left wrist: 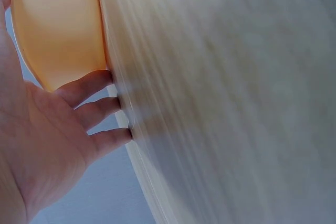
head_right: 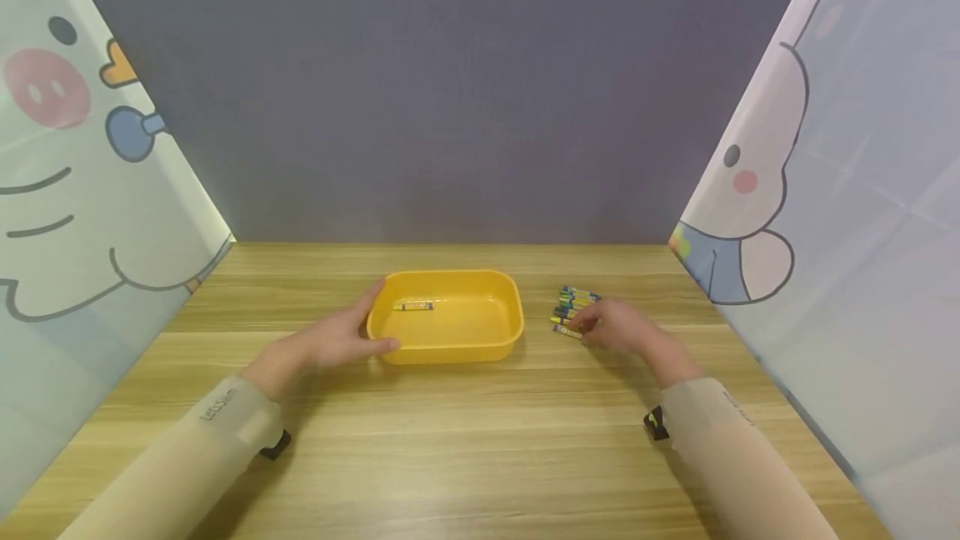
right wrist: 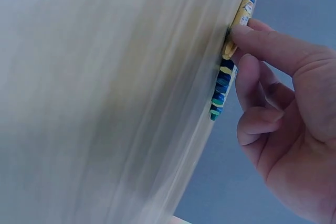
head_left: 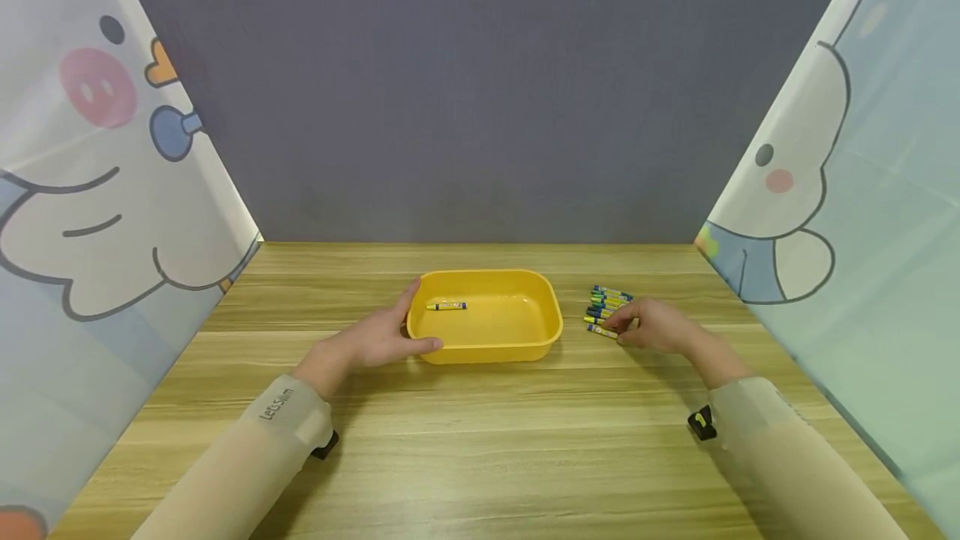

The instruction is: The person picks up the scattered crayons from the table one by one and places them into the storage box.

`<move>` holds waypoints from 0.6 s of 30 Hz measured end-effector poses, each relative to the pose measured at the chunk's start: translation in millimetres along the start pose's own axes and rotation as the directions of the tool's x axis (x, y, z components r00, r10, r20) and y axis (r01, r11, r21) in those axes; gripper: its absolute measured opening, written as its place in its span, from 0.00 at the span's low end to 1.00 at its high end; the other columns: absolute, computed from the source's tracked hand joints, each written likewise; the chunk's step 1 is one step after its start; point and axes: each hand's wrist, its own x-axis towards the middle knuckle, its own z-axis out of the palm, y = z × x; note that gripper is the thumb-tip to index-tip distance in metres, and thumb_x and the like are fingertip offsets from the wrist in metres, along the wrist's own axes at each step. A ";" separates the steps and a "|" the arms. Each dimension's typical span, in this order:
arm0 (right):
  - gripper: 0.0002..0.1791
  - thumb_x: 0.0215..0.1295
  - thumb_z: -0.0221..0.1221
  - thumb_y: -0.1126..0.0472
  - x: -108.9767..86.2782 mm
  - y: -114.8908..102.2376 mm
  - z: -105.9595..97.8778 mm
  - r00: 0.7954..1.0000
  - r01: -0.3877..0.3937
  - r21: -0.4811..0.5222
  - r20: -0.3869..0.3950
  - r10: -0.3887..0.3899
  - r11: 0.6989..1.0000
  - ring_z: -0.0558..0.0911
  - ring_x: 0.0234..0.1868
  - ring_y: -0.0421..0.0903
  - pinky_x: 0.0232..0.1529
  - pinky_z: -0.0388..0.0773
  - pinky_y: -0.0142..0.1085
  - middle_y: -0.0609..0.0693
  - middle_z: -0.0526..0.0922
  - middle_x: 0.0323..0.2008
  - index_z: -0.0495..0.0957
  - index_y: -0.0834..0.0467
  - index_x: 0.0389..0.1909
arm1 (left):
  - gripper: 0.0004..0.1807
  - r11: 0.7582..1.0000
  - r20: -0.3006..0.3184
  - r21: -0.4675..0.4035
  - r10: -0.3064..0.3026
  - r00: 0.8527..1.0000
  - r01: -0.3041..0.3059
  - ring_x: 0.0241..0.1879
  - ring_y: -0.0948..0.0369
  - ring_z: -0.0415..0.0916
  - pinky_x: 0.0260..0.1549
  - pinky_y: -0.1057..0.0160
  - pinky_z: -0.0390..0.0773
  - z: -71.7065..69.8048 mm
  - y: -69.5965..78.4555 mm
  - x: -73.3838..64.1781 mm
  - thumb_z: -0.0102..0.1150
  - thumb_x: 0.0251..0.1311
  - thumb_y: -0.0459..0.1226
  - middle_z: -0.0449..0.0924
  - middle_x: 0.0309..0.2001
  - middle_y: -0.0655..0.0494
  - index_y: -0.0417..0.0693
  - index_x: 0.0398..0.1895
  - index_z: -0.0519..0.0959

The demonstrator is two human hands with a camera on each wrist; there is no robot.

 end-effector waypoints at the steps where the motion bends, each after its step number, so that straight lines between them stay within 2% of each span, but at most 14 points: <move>1: 0.14 0.68 0.69 0.68 0.2 0.3 0.3 1.000 -0.005 -0.009 -0.003 0.005 1.000 0.79 0.33 0.40 0.35 0.76 0.33 0.49 0.90 0.39 0.92 0.58 0.53 | 0.71 1.000 0.000 -0.001 0.000 1.000 0.000 0.80 0.34 0.65 0.80 0.34 0.64 0.1 0.0 0.1 0.61 0.65 0.75 0.55 0.86 0.31 0.63 0.91 0.24; 5: 0.13 0.71 0.69 0.65 0.3 -0.5 0.9 0.999 -0.008 -0.072 -0.040 0.005 0.997 0.83 0.42 0.42 0.44 0.80 0.39 0.52 0.92 0.47 0.93 0.54 0.53 | 0.71 1.000 0.001 -0.004 0.000 1.000 0.000 0.80 0.33 0.65 0.80 0.33 0.63 0.1 1.2 -0.4 0.61 0.65 0.75 0.54 0.86 0.30 0.64 0.91 0.24; 7: 0.13 0.72 0.67 0.65 0.8 -1.8 0.6 0.998 -0.008 -0.077 -0.066 0.003 0.997 0.83 0.42 0.43 0.43 0.80 0.40 0.53 0.93 0.49 0.93 0.54 0.54 | 0.71 1.000 0.003 -0.004 0.000 1.000 0.000 0.80 0.32 0.64 0.80 0.32 0.63 -0.1 2.0 -1.0 0.61 0.65 0.75 0.54 0.86 0.30 0.65 0.91 0.24; 12: 0.14 0.74 0.65 0.67 5.1 -8.6 -2.1 0.988 0.007 -0.026 -0.153 -0.011 1.000 0.76 0.32 0.42 0.34 0.75 0.35 0.53 0.91 0.45 0.91 0.58 0.56 | 0.71 1.000 0.005 -0.001 0.000 1.000 0.000 0.81 0.32 0.63 0.80 0.32 0.62 -0.7 3.4 -1.7 0.61 0.64 0.76 0.53 0.86 0.30 0.66 0.91 0.23; 18: 0.16 0.77 0.64 0.65 13.3 -26.4 -9.9 0.976 0.009 0.001 -0.217 -0.008 1.000 0.74 0.30 0.43 0.30 0.74 0.34 0.55 0.87 0.48 0.90 0.56 0.61 | 0.71 1.000 -0.006 0.000 -0.006 1.000 0.006 0.79 0.36 0.69 0.79 0.34 0.66 -0.6 2.4 -0.8 0.62 0.64 0.76 0.60 0.84 0.30 0.64 0.91 0.24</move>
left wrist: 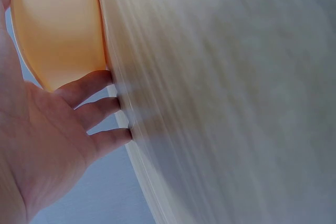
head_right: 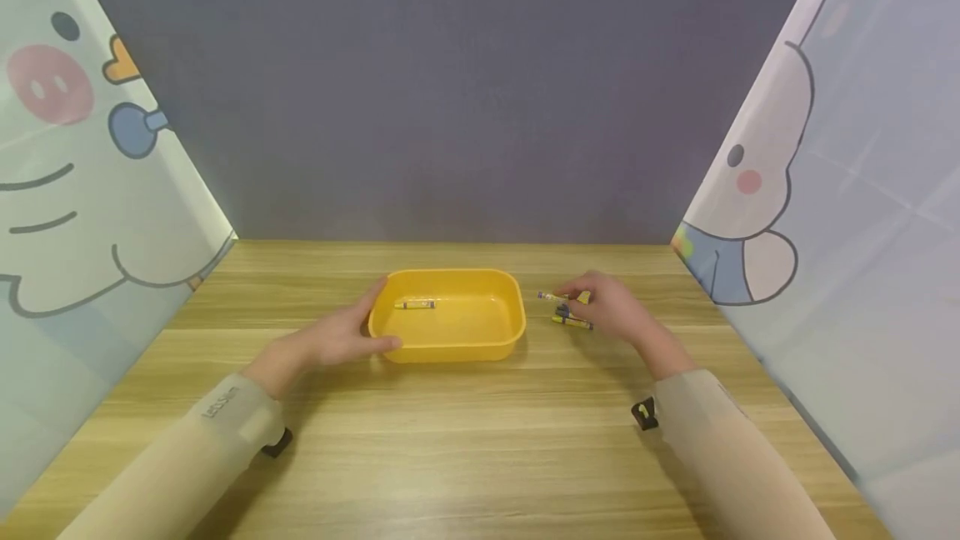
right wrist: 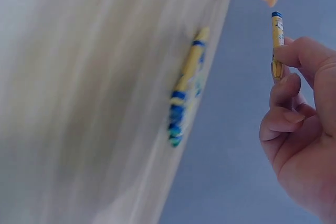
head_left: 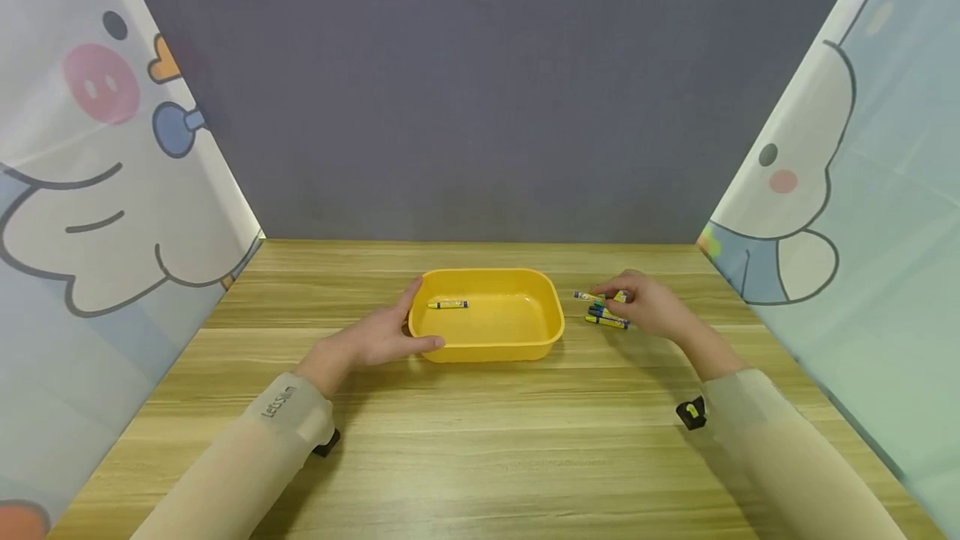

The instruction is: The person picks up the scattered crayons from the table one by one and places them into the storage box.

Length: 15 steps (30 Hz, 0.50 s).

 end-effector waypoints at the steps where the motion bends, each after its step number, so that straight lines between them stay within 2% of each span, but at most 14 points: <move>1: 0.16 0.78 0.63 0.65 1.7 -3.9 -1.0 1.000 -0.001 0.006 -0.004 0.001 1.000 0.74 0.30 0.44 0.29 0.74 0.35 0.55 0.86 0.48 0.89 0.56 0.62 | 0.71 1.000 -0.001 0.001 -0.002 1.000 0.002 0.78 0.36 0.69 0.79 0.35 0.67 0.1 -0.2 0.5 0.62 0.64 0.76 0.61 0.83 0.30 0.63 0.91 0.25; 8: 0.16 0.80 0.63 0.61 16.6 -35.6 0.4 1.000 0.013 0.029 -0.015 -0.013 0.999 0.75 0.33 0.45 0.33 0.75 0.36 0.52 0.86 0.50 0.90 0.51 0.62 | 0.72 1.000 -0.007 -0.001 -0.009 1.000 0.009 0.76 0.39 0.73 0.77 0.36 0.70 0.2 0.1 2.7 0.62 0.63 0.76 0.62 0.84 0.31 0.61 0.92 0.26; 15: 0.15 0.79 0.63 0.61 38.1 -69.0 17.4 0.998 0.061 0.063 0.003 -0.061 0.996 0.74 0.32 0.46 0.34 0.75 0.38 0.51 0.86 0.50 0.90 0.49 0.61 | 0.72 1.000 -0.008 0.007 -0.016 1.000 0.016 0.72 0.42 0.78 0.75 0.37 0.73 0.5 -1.5 4.2 0.63 0.63 0.76 0.67 0.81 0.32 0.63 0.92 0.26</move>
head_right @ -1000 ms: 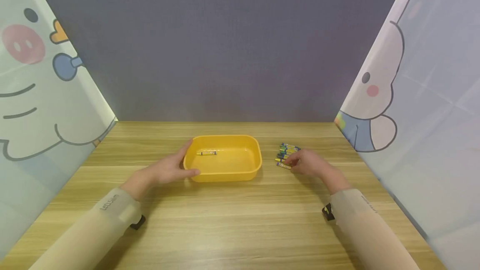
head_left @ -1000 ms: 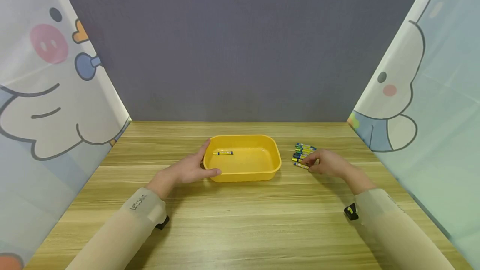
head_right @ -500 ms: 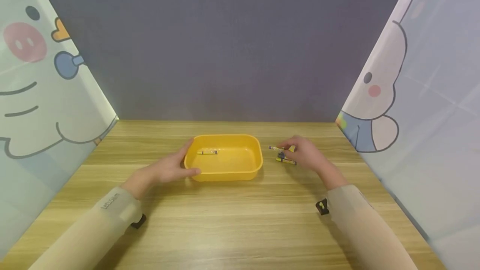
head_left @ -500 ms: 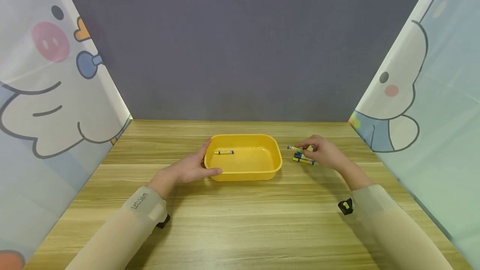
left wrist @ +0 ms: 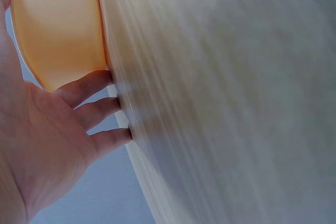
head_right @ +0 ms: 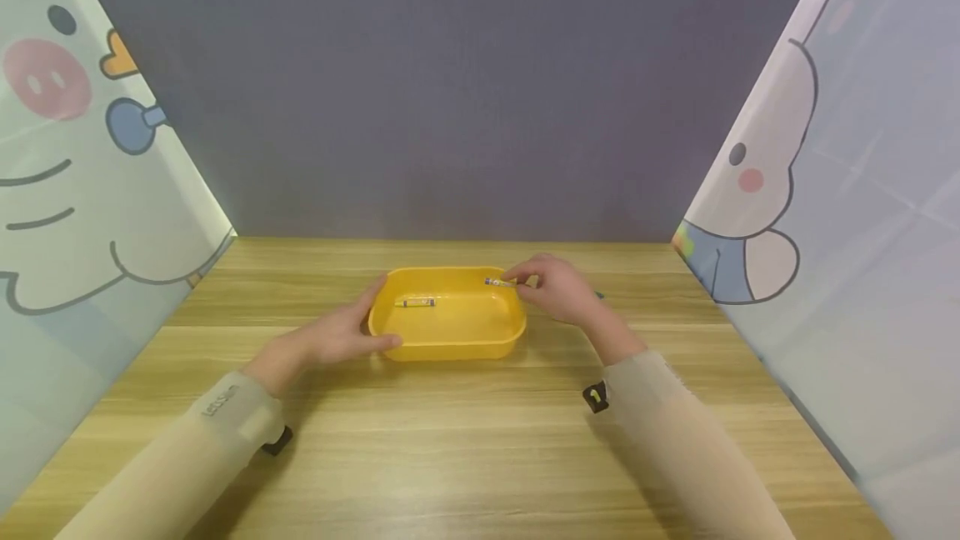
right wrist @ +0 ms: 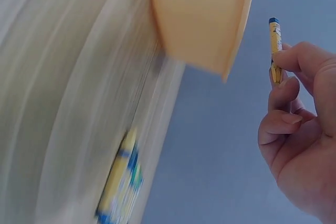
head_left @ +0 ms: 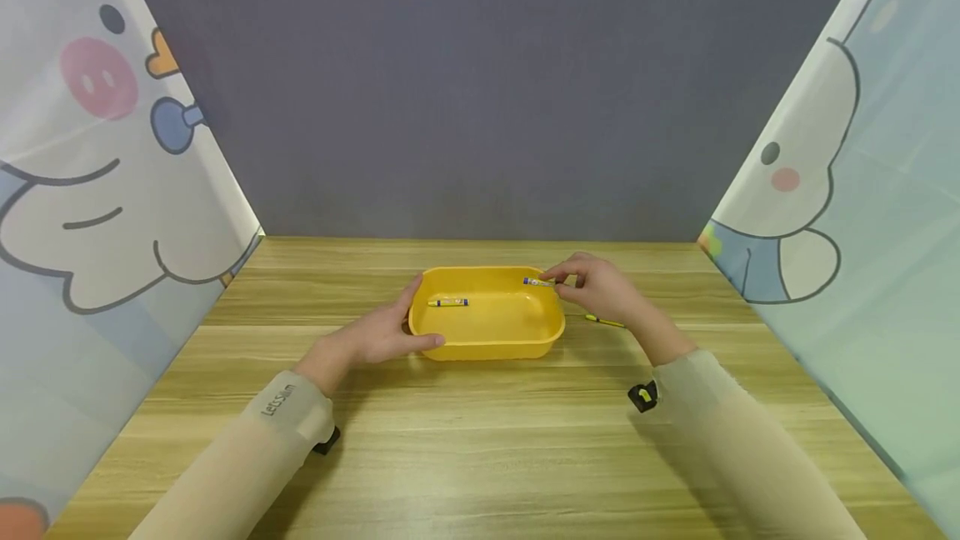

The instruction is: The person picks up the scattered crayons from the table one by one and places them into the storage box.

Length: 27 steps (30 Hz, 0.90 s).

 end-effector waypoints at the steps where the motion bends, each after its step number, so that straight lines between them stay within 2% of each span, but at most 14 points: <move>1: 0.15 0.79 0.63 0.61 4.2 -4.3 3.7 1.000 0.007 0.008 0.006 -0.007 1.000 0.74 0.32 0.46 0.35 0.75 0.38 0.51 0.86 0.50 0.91 0.49 0.60 | 0.72 1.000 0.000 0.004 0.004 1.000 -0.004 0.71 0.41 0.78 0.74 0.37 0.74 -0.4 0.1 -0.1 0.62 0.63 0.76 0.67 0.81 0.31 0.62 0.92 0.25; 7: 0.15 0.79 0.63 0.61 28.8 -26.5 28.9 0.998 0.033 0.039 0.045 -0.035 0.999 0.74 0.34 0.46 0.37 0.74 0.38 0.51 0.86 0.50 0.91 0.50 0.59 | 0.72 1.000 0.000 0.010 0.002 1.000 -0.002 0.73 0.38 0.77 0.74 0.36 0.73 -0.7 0.8 -1.2 0.61 0.63 0.77 0.65 0.82 0.31 0.62 0.92 0.26; 14: 0.16 0.80 0.62 0.61 52.5 -39.5 63.1 0.993 0.039 0.067 0.106 -0.046 0.997 0.75 0.37 0.46 0.39 0.74 0.38 0.52 0.86 0.50 0.90 0.51 0.61 | 0.72 1.000 0.011 -0.029 0.007 1.000 -0.007 0.74 0.40 0.75 0.75 0.36 0.72 -0.9 0.2 -0.5 0.62 0.63 0.76 0.65 0.82 0.32 0.60 0.92 0.26; 20: 0.15 0.79 0.63 0.61 68.1 -54.6 85.7 0.988 -0.009 0.052 0.155 0.001 0.999 0.81 0.50 0.46 0.55 0.80 0.43 0.49 0.87 0.54 0.91 0.49 0.60 | 0.72 1.000 0.000 -0.018 0.018 1.000 -0.018 0.71 0.43 0.78 0.73 0.37 0.74 -0.5 -2.2 1.8 0.62 0.63 0.76 0.68 0.81 0.33 0.60 0.92 0.26; 22: 0.15 0.79 0.64 0.61 74.3 -59.6 91.8 0.986 -0.004 0.054 0.164 -0.005 0.999 0.82 0.51 0.46 0.58 0.80 0.44 0.47 0.88 0.56 0.91 0.49 0.59 | 0.72 1.000 0.000 -0.016 0.016 1.000 -0.016 0.70 0.43 0.79 0.73 0.37 0.75 -0.3 -3.4 2.1 0.62 0.63 0.76 0.68 0.81 0.34 0.62 0.92 0.26; 27: 0.15 0.77 0.64 0.64 86.0 -64.0 108.2 0.985 0.024 0.093 0.167 -0.039 0.995 0.82 0.49 0.45 0.57 0.81 0.42 0.48 0.91 0.52 0.92 0.50 0.57 | 0.71 0.999 0.007 -0.025 0.026 1.000 -0.025 0.72 0.43 0.77 0.74 0.37 0.74 0.3 -4.8 1.5 0.62 0.64 0.76 0.67 0.82 0.35 0.61 0.92 0.27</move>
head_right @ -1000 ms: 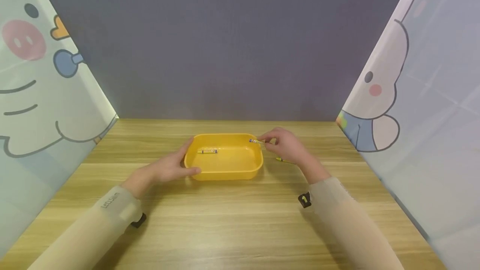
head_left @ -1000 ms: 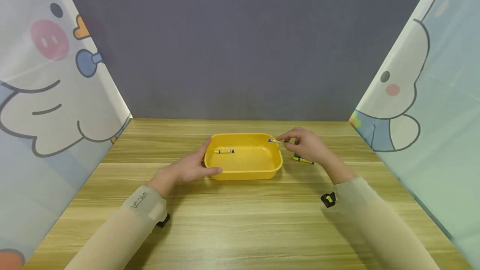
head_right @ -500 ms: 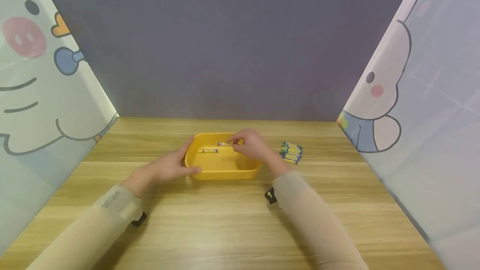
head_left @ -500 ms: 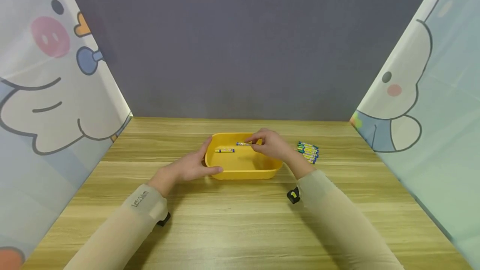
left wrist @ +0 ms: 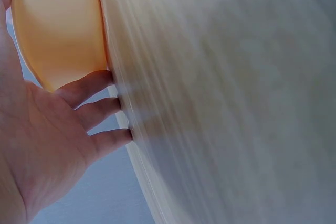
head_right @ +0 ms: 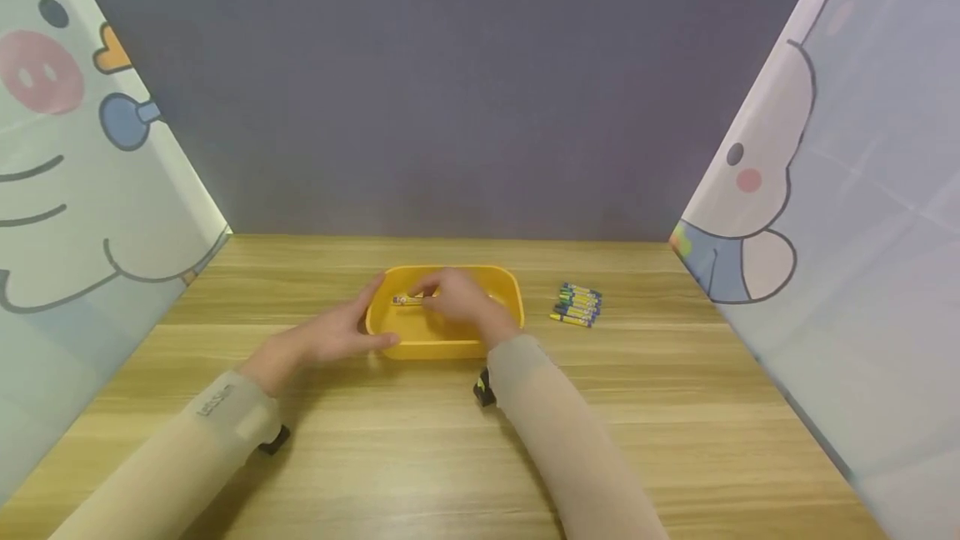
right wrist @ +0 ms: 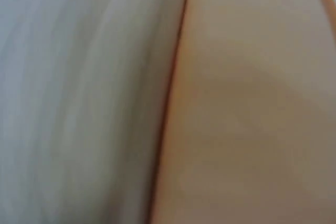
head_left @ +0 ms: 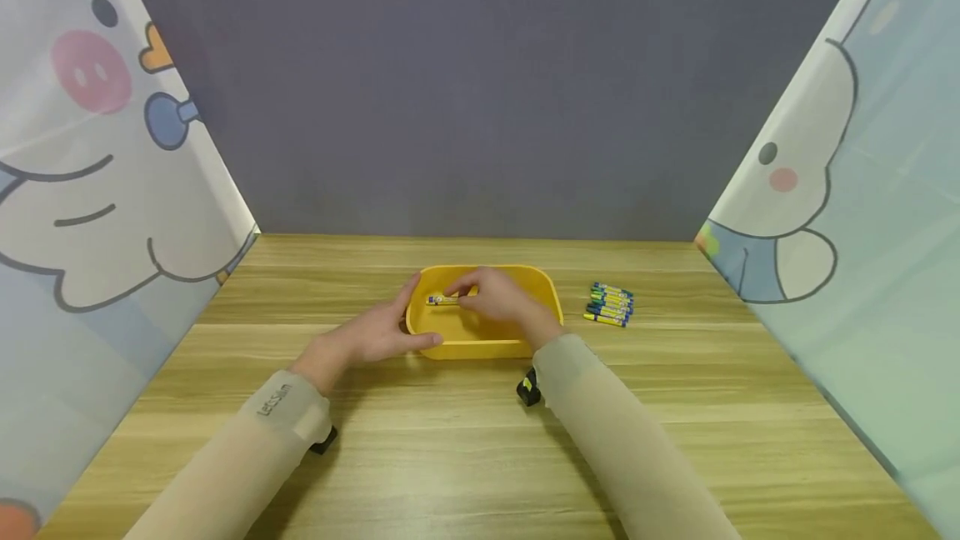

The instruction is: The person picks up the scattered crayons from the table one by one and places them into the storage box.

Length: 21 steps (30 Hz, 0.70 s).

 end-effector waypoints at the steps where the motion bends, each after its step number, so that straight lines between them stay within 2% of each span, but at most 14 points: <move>1: 0.15 0.77 0.64 0.65 2.0 0.4 3.0 1.000 -0.001 0.006 0.000 0.001 1.000 0.82 0.48 0.45 0.56 0.80 0.41 0.48 0.91 0.51 0.92 0.50 0.57 | 0.71 1.000 0.000 -0.001 0.005 1.000 -0.005 0.72 0.43 0.78 0.73 0.37 0.74 -0.2 0.0 -0.3 0.62 0.64 0.75 0.68 0.81 0.35 0.60 0.92 0.27; 7: 0.14 0.75 0.65 0.67 8.3 6.1 17.9 1.000 -0.010 -0.006 0.005 0.010 1.000 0.82 0.46 0.44 0.56 0.81 0.40 0.47 0.91 0.48 0.93 0.50 0.53 | 0.71 1.000 -0.003 0.005 0.008 1.000 -0.007 0.67 0.46 0.81 0.71 0.38 0.77 -0.2 0.1 -1.8 0.62 0.64 0.75 0.72 0.78 0.33 0.60 0.92 0.27; 15: 0.14 0.78 0.65 0.66 11.5 3.9 20.7 1.000 -0.008 -0.106 0.005 0.008 0.994 0.87 0.60 0.50 0.69 0.81 0.48 0.48 0.93 0.55 0.94 0.50 0.54 | 0.71 1.000 -0.013 0.019 0.000 1.000 0.000 0.69 0.43 0.79 0.72 0.38 0.76 0.6 0.3 -2.1 0.62 0.64 0.75 0.67 0.81 0.33 0.62 0.92 0.27; 21: 0.12 0.79 0.66 0.63 12.3 0.5 19.4 1.000 -0.007 -0.197 -0.016 0.004 0.980 0.87 0.62 0.50 0.70 0.81 0.47 0.48 0.92 0.57 0.94 0.48 0.54 | 0.71 1.000 -0.004 0.016 0.005 1.000 -0.005 0.71 0.42 0.78 0.73 0.37 0.75 -0.7 -0.7 -0.5 0.62 0.65 0.75 0.65 0.82 0.32 0.62 0.92 0.26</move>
